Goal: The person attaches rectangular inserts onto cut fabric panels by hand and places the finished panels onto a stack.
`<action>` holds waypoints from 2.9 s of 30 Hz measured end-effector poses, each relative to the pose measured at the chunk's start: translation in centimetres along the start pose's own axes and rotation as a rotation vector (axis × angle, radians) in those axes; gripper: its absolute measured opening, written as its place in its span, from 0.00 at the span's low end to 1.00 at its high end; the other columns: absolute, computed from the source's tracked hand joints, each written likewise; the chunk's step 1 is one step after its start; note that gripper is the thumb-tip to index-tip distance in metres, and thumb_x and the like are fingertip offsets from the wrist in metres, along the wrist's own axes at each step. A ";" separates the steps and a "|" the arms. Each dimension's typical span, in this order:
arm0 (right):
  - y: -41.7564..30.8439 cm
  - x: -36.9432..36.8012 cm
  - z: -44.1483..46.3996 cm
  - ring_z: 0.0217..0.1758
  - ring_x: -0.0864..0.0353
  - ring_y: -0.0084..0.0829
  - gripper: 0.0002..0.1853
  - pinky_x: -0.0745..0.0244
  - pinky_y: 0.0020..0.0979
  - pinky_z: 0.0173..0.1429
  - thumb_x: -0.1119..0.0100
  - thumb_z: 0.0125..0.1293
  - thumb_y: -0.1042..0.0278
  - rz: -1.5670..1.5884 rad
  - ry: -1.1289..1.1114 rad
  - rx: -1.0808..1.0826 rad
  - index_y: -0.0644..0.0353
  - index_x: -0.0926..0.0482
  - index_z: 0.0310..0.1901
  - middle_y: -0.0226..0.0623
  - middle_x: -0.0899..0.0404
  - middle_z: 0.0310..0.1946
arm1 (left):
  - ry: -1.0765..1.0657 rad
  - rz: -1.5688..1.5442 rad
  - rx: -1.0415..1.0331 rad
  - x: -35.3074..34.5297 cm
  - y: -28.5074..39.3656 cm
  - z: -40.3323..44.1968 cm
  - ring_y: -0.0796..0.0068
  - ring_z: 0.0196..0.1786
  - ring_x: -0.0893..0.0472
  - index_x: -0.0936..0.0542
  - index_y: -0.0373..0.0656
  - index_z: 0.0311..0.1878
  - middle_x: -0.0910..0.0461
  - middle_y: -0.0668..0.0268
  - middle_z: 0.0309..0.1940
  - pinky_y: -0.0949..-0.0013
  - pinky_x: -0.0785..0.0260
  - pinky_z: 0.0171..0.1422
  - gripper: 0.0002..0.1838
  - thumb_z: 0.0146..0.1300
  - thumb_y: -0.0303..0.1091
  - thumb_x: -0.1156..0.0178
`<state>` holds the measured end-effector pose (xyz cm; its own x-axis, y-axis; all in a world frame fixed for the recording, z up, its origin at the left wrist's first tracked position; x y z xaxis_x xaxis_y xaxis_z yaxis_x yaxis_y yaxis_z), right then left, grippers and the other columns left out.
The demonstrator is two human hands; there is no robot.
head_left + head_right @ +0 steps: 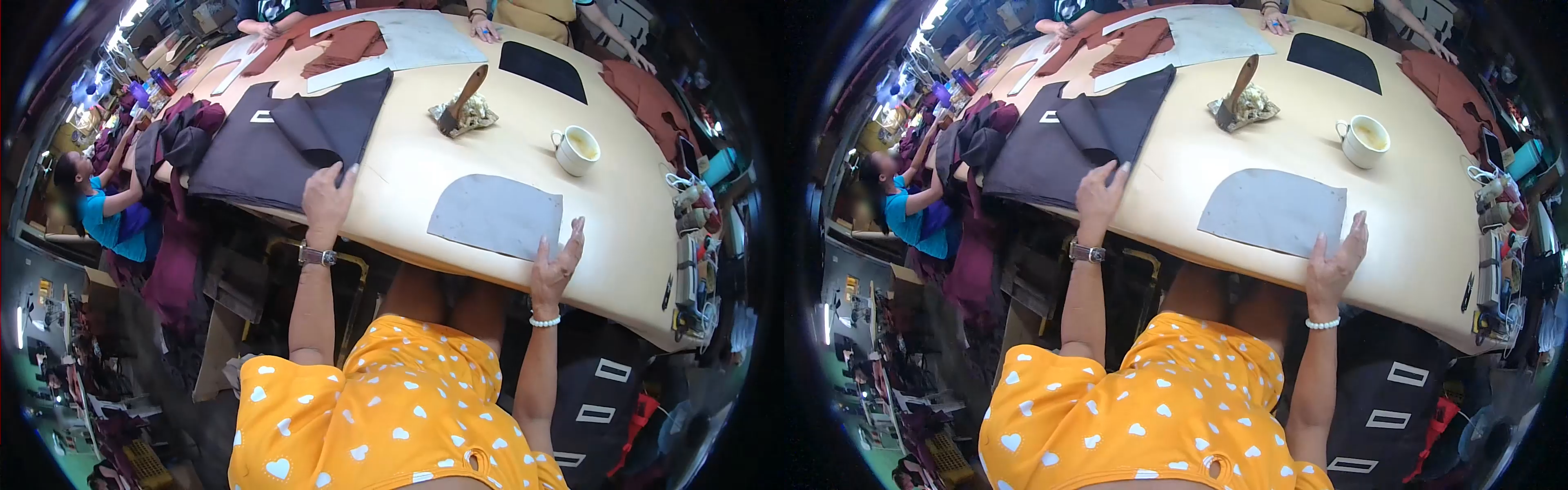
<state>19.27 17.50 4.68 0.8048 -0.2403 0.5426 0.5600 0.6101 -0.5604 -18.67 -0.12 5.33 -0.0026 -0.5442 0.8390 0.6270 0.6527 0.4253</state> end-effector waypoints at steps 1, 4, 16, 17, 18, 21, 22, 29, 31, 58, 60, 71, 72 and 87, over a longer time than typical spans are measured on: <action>0.0 0.1 0.1 0.69 0.45 0.49 0.36 0.51 0.43 0.71 0.44 0.57 0.75 0.003 -0.003 -0.002 0.67 0.46 0.67 0.50 0.41 0.65 | 0.014 -0.015 -0.047 -2.0 -0.5 0.3 0.50 0.55 0.27 0.25 0.44 0.55 0.24 0.49 0.50 0.54 0.36 0.59 0.27 0.61 0.54 0.47; 0.1 0.0 -0.1 0.69 0.45 0.48 0.35 0.51 0.42 0.72 0.44 0.57 0.76 0.006 0.004 -0.044 0.67 0.46 0.66 0.50 0.41 0.66 | -0.008 -0.008 -0.006 -3.6 -0.2 2.0 0.46 0.63 0.35 0.29 0.46 0.61 0.29 0.44 0.55 0.55 0.43 0.66 0.30 0.62 0.57 0.49; -2.3 -0.9 0.3 0.59 0.33 0.45 0.34 0.40 0.39 0.63 0.41 0.54 0.75 -0.012 -0.081 0.034 0.68 0.41 0.64 0.50 0.33 0.59 | -0.014 -0.216 -0.660 -0.7 11.6 -3.5 0.58 0.43 0.22 0.24 0.36 0.50 0.24 0.55 0.52 0.62 0.29 0.49 0.23 0.46 0.19 0.48; -3.4 -1.5 0.6 0.57 0.31 0.45 0.35 0.37 0.38 0.61 0.40 0.54 0.74 0.030 -0.123 0.039 0.68 0.41 0.64 0.50 0.32 0.58 | -0.092 -0.219 -0.703 -1.4 13.0 -5.1 0.60 0.40 0.23 0.24 0.36 0.49 0.25 0.57 0.53 0.63 0.28 0.47 0.23 0.45 0.19 0.48; -4.4 -2.7 0.7 0.51 0.28 0.44 0.37 0.34 0.38 0.56 0.40 0.53 0.73 0.115 -0.217 0.024 0.69 0.43 0.64 0.50 0.28 0.53 | -0.171 -0.223 -0.746 -2.1 14.2 -6.7 0.61 0.37 0.23 0.24 0.36 0.49 0.25 0.59 0.54 0.64 0.28 0.44 0.23 0.44 0.19 0.47; -7.6 -5.8 1.5 0.38 0.22 0.44 0.43 0.27 0.37 0.42 0.38 0.50 0.72 0.421 -0.417 -0.143 0.69 0.51 0.67 0.47 0.22 0.38 | -0.203 -0.200 -0.896 -3.9 16.4 -11.0 0.69 0.32 0.27 0.23 0.36 0.45 0.25 0.64 0.54 0.68 0.29 0.36 0.19 0.45 0.23 0.45; -7.9 -6.6 1.7 0.36 0.22 0.45 0.44 0.27 0.38 0.41 0.40 0.50 0.73 0.362 -0.480 -0.183 0.69 0.52 0.67 0.47 0.21 0.36 | -0.207 -0.189 -0.928 -4.2 17.0 -12.1 0.70 0.32 0.27 0.21 0.36 0.42 0.25 0.63 0.54 0.69 0.29 0.34 0.16 0.47 0.25 0.45; -4.9 -8.9 3.3 0.30 0.22 0.44 0.43 0.27 0.35 0.40 0.52 0.46 0.84 0.200 -0.408 -0.183 0.66 0.51 0.68 0.50 0.21 0.33 | -0.279 -0.302 -1.059 -3.9 19.8 -17.5 0.70 0.31 0.27 0.21 0.37 0.39 0.24 0.62 0.52 0.70 0.31 0.32 0.14 0.45 0.24 0.44; -3.6 -7.5 4.1 0.33 0.20 0.44 0.39 0.27 0.35 0.41 0.51 0.48 0.85 0.180 -0.333 -0.235 0.66 0.47 0.67 0.51 0.20 0.31 | -0.334 -0.406 -1.075 -4.1 21.4 -19.3 0.69 0.32 0.27 0.22 0.36 0.43 0.25 0.59 0.52 0.70 0.30 0.33 0.18 0.45 0.25 0.43; 16.5 2.8 13.5 0.52 0.27 0.49 0.37 0.31 0.42 0.54 0.43 0.58 0.64 -0.345 0.015 -0.258 0.66 0.48 0.67 0.51 0.29 0.51 | -0.376 -0.151 -0.722 -7.2 16.4 -10.9 0.51 0.68 0.40 0.30 0.43 0.61 0.37 0.50 0.64 0.47 0.51 0.69 0.25 0.62 0.44 0.46; 15.0 3.0 15.9 0.56 0.30 0.50 0.37 0.34 0.41 0.59 0.43 0.59 0.62 -0.309 0.187 -0.160 0.66 0.47 0.66 0.53 0.31 0.54 | -0.372 -0.162 -0.717 -7.0 16.4 -10.8 0.51 0.68 0.40 0.29 0.43 0.61 0.36 0.50 0.64 0.47 0.50 0.69 0.25 0.62 0.43 0.46; 8.6 -8.6 19.2 0.72 0.57 0.56 0.42 0.65 0.63 0.68 0.54 0.51 0.24 -0.726 -0.552 -0.024 0.61 0.17 0.44 0.53 0.44 0.66 | -0.335 -0.192 -0.712 -6.8 16.3 -10.5 0.52 0.66 0.37 0.28 0.44 0.60 0.35 0.49 0.62 0.48 0.48 0.68 0.26 0.58 0.43 0.42; 8.8 -9.0 19.2 0.72 0.57 0.56 0.42 0.65 0.63 0.69 0.54 0.51 0.24 -0.734 -0.582 -0.033 0.61 0.17 0.43 0.53 0.44 0.66 | -0.332 -0.195 -0.710 -6.7 16.3 -10.5 0.52 0.66 0.37 0.28 0.44 0.59 0.35 0.49 0.62 0.48 0.48 0.68 0.26 0.58 0.43 0.42; 4.5 -5.3 18.9 0.68 0.43 0.51 0.15 0.50 0.62 0.65 0.51 0.47 0.79 -0.760 -0.529 0.092 0.51 0.16 0.31 0.44 0.35 0.62 | -0.300 -0.231 -0.708 -6.5 16.2 -10.5 0.53 0.66 0.37 0.27 0.42 0.58 0.34 0.49 0.62 0.48 0.48 0.68 0.26 0.58 0.42 0.43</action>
<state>13.84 35.75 11.08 0.0217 -0.2385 0.9709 0.8640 0.4930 0.1018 -0.31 8.40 3.18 -0.3387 -0.3944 0.8542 0.9300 -0.0029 0.3675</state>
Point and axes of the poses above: each hand's wrist, its own z-axis towards the middle knuckle, its own x-axis out of the back of the hand, y = z × x, the point moved 9 cm from there along z, towards the middle knuckle
